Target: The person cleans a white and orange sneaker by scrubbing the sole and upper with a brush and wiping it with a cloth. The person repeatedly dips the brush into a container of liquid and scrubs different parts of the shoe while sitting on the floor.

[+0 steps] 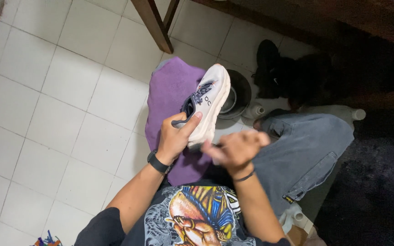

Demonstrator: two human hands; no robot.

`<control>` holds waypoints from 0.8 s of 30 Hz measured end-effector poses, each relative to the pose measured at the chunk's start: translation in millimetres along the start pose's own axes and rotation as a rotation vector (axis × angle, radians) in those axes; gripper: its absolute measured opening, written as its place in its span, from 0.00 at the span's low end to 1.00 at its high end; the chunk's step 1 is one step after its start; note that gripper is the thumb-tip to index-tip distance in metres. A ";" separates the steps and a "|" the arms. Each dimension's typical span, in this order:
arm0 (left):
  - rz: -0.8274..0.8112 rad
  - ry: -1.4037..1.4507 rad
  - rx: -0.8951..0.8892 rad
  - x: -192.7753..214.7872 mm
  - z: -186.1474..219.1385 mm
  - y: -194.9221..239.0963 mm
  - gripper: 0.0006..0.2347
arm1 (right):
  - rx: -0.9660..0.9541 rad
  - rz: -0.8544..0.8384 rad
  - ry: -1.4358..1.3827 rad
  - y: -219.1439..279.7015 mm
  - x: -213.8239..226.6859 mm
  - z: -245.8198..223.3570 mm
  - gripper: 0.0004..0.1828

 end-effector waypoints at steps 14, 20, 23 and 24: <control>0.034 0.064 -0.023 2.1 0.5 1.9 0.22 | -0.071 0.001 0.016 -1.7 7.3 10.3 0.23; 0.049 0.053 -0.031 4.5 1.8 5.9 0.21 | -0.143 0.011 -0.008 0.2 8.1 23.2 0.22; 0.057 0.044 -0.045 4.0 4.0 3.9 0.22 | -0.113 0.021 0.006 1.4 5.1 36.1 0.21; 0.060 0.057 -0.035 4.8 1.9 4.3 0.21 | -0.126 0.047 0.063 2.7 6.6 49.3 0.21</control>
Point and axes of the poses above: each hand's wrist, its own y-axis away from the middle knuckle, its own x-axis out of the back of the hand, z = x × y, the point moved 10 cm from there along -y, towards the middle knuckle, and after that the axes turned 3 degrees about -y, right-handed, at the moved point
